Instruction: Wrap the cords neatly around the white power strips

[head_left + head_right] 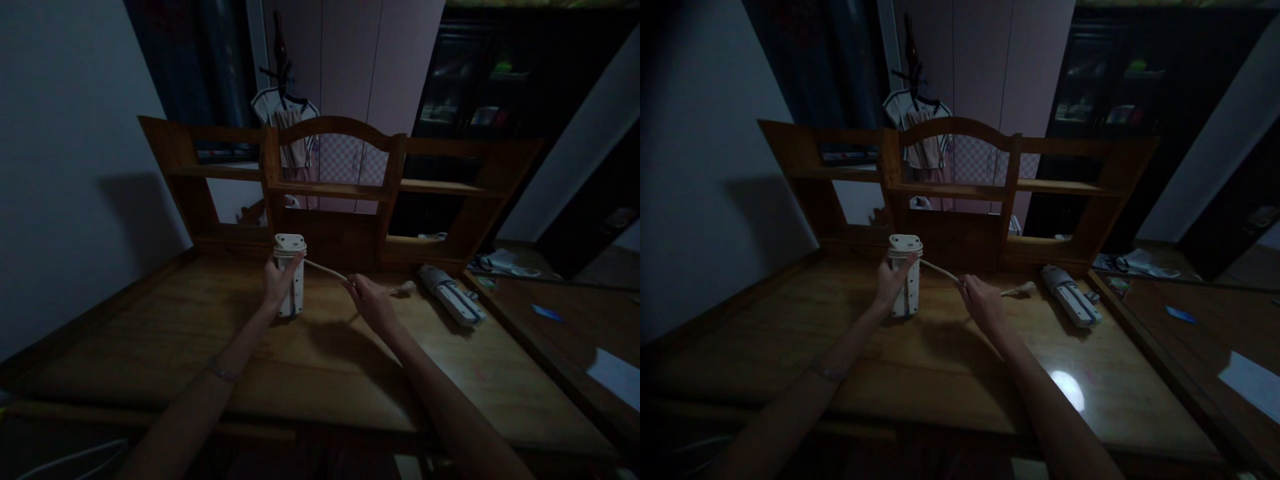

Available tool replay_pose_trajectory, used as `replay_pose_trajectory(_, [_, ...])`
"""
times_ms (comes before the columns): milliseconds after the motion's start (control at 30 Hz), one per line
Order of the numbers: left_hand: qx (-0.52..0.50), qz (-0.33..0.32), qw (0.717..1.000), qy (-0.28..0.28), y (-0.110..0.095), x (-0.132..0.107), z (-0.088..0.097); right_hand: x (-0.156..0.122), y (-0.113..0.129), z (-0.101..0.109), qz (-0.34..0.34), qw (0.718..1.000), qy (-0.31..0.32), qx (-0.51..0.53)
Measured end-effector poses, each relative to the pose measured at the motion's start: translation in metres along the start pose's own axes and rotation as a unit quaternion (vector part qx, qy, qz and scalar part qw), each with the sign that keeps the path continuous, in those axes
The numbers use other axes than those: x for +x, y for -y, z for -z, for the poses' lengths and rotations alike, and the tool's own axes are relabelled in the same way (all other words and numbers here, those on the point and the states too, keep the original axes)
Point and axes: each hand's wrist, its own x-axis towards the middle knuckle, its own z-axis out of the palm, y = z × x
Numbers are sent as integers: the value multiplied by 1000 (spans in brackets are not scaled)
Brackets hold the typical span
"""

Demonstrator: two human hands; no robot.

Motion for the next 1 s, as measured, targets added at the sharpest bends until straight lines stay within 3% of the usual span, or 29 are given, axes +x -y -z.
replay_pose_trajectory(133, [134, -72, 988, -31, -6, -10, -4, 1, 1, 7, 20, 998, -43, -44])
replay_pose_trajectory(400, [228, -84, 969, 46, -17, -33, -16, 1, -5, 19, -11, 990, -137, -12])
replay_pose_trajectory(567, [225, -82, 969, 55, -14, -31, -16, -2, 6, 16, 58, 993, -90, -38])
replay_pose_trajectory(700, [225, -98, 965, 94, -9, -27, -13, -4, 16, 16, 112, 987, -81, -81])
replay_pose_trajectory(1000, [344, -160, 911, 159, -13, -43, -23, -11, 26, 19, 228, 965, -2, -127])
